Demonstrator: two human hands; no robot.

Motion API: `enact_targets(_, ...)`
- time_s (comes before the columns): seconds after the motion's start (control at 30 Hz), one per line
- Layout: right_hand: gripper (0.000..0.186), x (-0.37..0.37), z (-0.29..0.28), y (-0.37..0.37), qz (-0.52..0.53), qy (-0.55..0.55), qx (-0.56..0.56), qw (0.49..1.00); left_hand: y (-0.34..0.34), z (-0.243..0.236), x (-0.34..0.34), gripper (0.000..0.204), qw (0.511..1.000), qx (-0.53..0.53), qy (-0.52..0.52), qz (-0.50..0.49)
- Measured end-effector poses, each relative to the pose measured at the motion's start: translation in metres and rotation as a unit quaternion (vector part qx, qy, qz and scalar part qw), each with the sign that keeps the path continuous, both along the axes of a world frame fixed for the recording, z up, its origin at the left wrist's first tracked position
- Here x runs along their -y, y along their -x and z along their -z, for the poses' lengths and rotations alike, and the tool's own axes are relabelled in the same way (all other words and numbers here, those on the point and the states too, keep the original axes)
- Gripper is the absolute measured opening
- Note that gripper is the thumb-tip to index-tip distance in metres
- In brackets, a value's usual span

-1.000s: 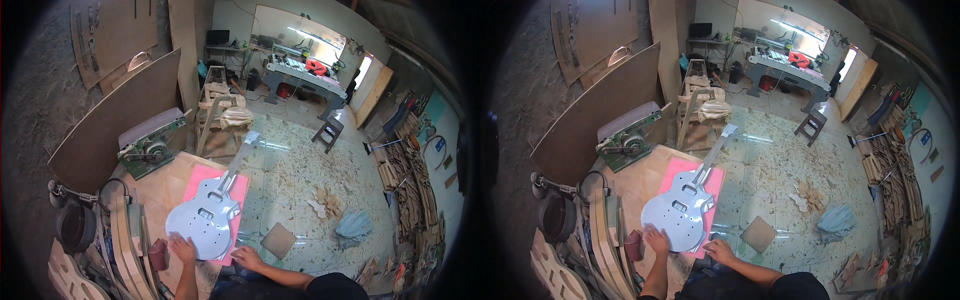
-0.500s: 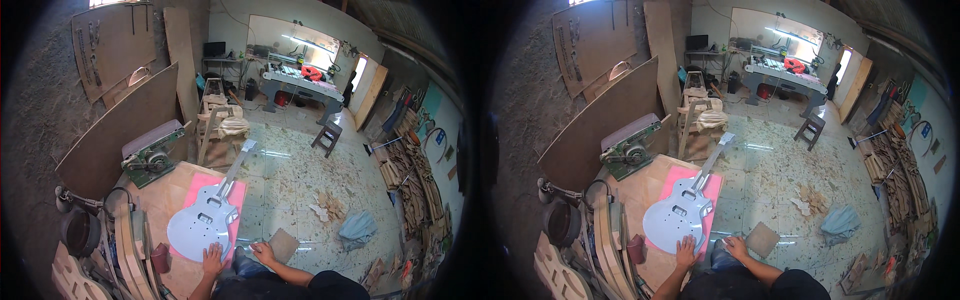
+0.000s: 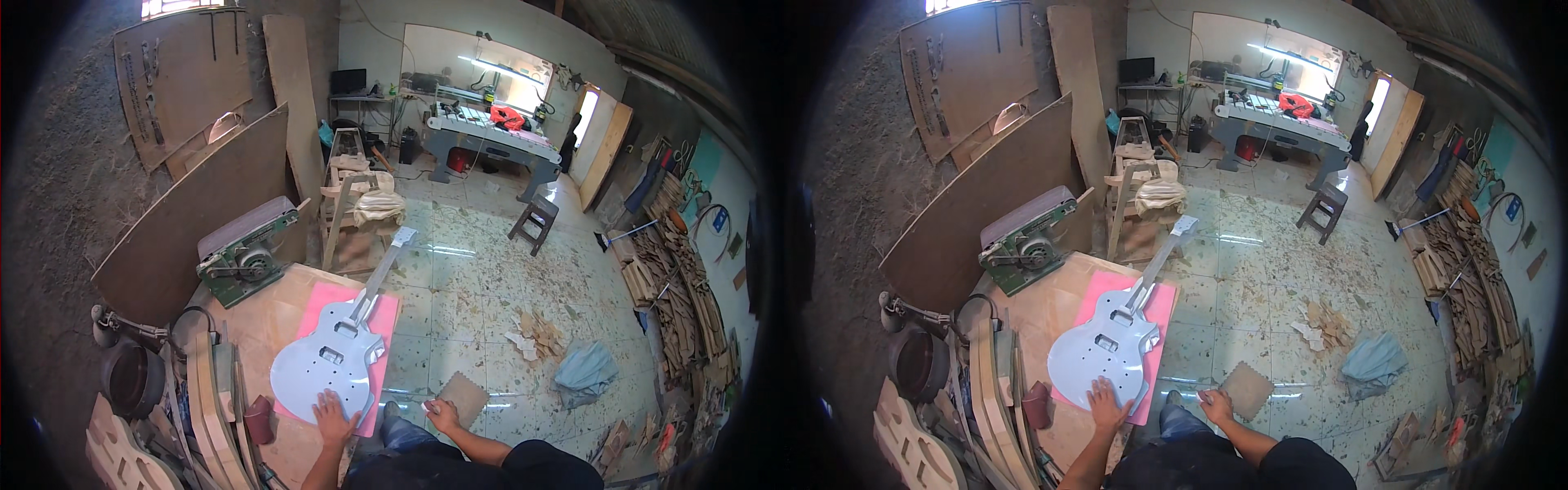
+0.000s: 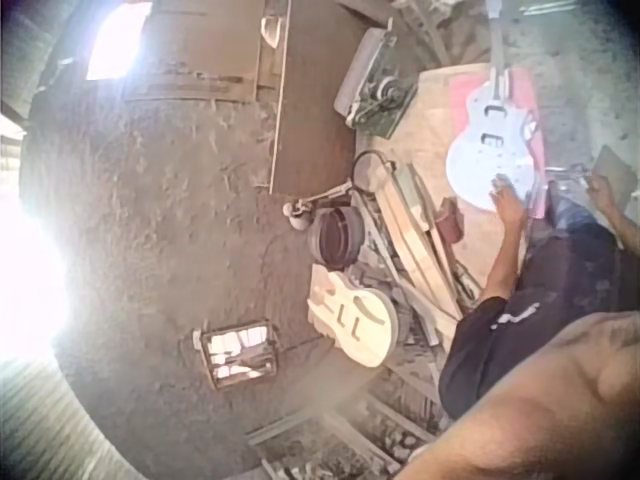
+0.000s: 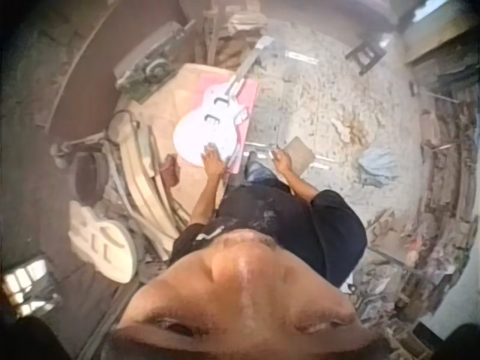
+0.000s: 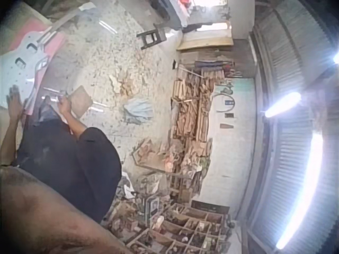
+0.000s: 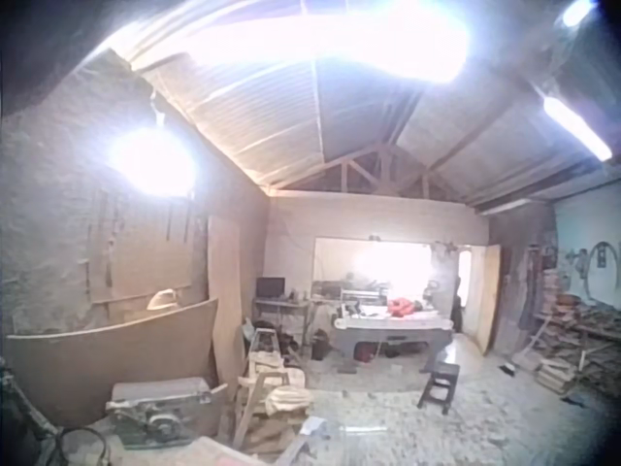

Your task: The person sands the flat surface of a light blue guitar body using a sanding block, moving it in circular and linear motions across different areas of the wood.

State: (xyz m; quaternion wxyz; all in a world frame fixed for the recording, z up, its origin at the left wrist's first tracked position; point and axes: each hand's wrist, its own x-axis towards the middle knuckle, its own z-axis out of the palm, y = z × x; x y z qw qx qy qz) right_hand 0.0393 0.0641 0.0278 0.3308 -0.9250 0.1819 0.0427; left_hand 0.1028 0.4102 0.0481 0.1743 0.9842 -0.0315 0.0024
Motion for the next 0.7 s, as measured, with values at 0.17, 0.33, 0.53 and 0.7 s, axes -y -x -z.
enact_targets(0.17, 0.048, 0.004, -0.009, 0.012, 0.027, 0.023, -0.066, 0.997, 0.025, 0.002, 0.038, 0.106, 0.990, 0.039, -0.029, 0.130)
enact_targets(0.33, 0.047, 0.017, -0.006, 0.023, 0.041, 0.037, -0.099, 0.994, 0.015, 0.006, 0.005, 0.100, 0.988, 0.027, -0.037, 0.150)
enact_targets(0.53, 0.049, 0.043, 0.005, 0.046, 0.089, 0.061, -0.139, 0.984, 0.004, 0.001, -0.008, 0.101, 0.999, -0.007, -0.017, 0.049)
enact_targets(0.7, 0.049, 0.039, 0.001, 0.055, 0.096, 0.063, -0.170, 0.979, 0.019, 0.002, 0.014, 0.106, 0.995, 0.016, -0.009, 0.102)
